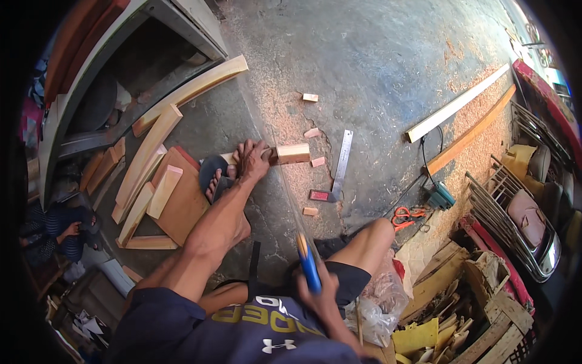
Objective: The person marks wooden pieces with a pencil, cuts them with a hand saw, measures the pieces using a tape measure, and arranges the wooden boards on a plywood sheet.
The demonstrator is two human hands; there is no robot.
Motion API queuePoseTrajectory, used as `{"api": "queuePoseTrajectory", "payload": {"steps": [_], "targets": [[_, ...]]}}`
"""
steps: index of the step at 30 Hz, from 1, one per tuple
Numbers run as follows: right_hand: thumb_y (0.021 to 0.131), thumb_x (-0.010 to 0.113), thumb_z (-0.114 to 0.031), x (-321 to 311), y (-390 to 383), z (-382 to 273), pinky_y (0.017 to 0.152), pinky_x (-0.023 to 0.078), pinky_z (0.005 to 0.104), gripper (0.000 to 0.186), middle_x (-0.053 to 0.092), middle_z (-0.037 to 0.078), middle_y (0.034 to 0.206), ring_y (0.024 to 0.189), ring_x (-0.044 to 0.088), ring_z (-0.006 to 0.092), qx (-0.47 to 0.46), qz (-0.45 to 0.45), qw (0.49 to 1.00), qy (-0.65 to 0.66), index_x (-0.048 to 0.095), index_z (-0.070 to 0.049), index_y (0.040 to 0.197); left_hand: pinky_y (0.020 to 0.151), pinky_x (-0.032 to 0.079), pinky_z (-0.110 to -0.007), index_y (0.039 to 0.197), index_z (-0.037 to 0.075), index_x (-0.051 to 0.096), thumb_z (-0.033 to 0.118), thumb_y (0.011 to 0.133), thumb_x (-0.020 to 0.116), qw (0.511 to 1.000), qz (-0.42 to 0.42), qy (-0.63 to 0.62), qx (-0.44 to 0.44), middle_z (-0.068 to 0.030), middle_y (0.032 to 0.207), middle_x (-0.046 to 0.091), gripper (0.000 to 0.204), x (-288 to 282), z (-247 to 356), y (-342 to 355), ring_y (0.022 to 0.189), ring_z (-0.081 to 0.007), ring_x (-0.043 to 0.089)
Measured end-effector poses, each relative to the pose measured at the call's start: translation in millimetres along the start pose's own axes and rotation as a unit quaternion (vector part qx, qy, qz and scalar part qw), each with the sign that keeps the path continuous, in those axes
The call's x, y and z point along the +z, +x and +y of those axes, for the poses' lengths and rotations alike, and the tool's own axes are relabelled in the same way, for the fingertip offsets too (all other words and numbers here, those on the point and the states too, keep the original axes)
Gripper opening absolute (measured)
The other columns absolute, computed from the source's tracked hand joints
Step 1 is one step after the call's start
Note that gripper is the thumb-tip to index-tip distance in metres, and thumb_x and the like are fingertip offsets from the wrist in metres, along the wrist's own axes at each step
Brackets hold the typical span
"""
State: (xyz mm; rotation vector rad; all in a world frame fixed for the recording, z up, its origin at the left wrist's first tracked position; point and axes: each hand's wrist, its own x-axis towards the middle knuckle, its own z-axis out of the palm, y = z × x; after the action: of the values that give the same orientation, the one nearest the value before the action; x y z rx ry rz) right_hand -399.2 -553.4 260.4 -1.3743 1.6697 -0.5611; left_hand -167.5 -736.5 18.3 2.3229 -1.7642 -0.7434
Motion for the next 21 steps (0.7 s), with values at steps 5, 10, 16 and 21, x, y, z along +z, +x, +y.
{"api": "queuePoseTrajectory", "payload": {"steps": [5,10,16,21], "targets": [[0.079,0.074,-0.010,51,95,46,0.051,0.048,0.0362,0.022,0.062,0.014,0.063,0.049,0.061,0.0271,-0.106,0.047,0.990,-0.085,0.063,0.000,0.095,0.102,0.028,-0.052,0.110,0.020,0.065,0.037,0.091,0.066,0.999,-0.023,-0.025,-0.015,-0.0114,0.115,0.055,0.025,14,14,-1,0.118,-0.0335,0.045],[0.077,0.074,-0.008,-43,-63,0,0.057,0.056,0.0348,0.030,0.067,0.014,0.068,0.058,0.071,0.0274,0.043,-0.070,0.996,-0.034,0.067,-0.003,0.106,0.102,0.029,-0.052,0.106,0.018,0.065,0.034,0.093,0.065,1.000,0.007,0.006,-0.015,-0.0108,0.114,0.055,0.021,-7,-12,-4,0.117,-0.0332,0.046],[0.079,0.075,-0.016,50,84,42,0.052,0.047,0.0413,0.024,0.059,0.015,0.062,0.051,0.061,0.0329,-0.013,0.030,0.999,-0.029,0.063,-0.003,0.095,0.102,0.029,-0.051,0.106,0.017,0.065,0.033,0.093,0.065,0.999,-0.029,-0.028,-0.004,-0.0099,0.113,0.055,0.020,14,17,-8,0.117,-0.0324,0.046],[0.075,0.078,-0.011,-30,-51,11,0.056,0.054,0.0358,0.037,0.067,0.015,0.070,0.055,0.068,0.0296,-0.071,-0.025,0.996,-0.047,0.067,0.001,0.107,0.102,0.029,-0.051,0.107,0.018,0.066,0.033,0.092,0.065,1.000,-0.005,0.006,-0.013,-0.0099,0.113,0.055,0.022,-6,-10,-2,0.116,-0.0324,0.046]]}}
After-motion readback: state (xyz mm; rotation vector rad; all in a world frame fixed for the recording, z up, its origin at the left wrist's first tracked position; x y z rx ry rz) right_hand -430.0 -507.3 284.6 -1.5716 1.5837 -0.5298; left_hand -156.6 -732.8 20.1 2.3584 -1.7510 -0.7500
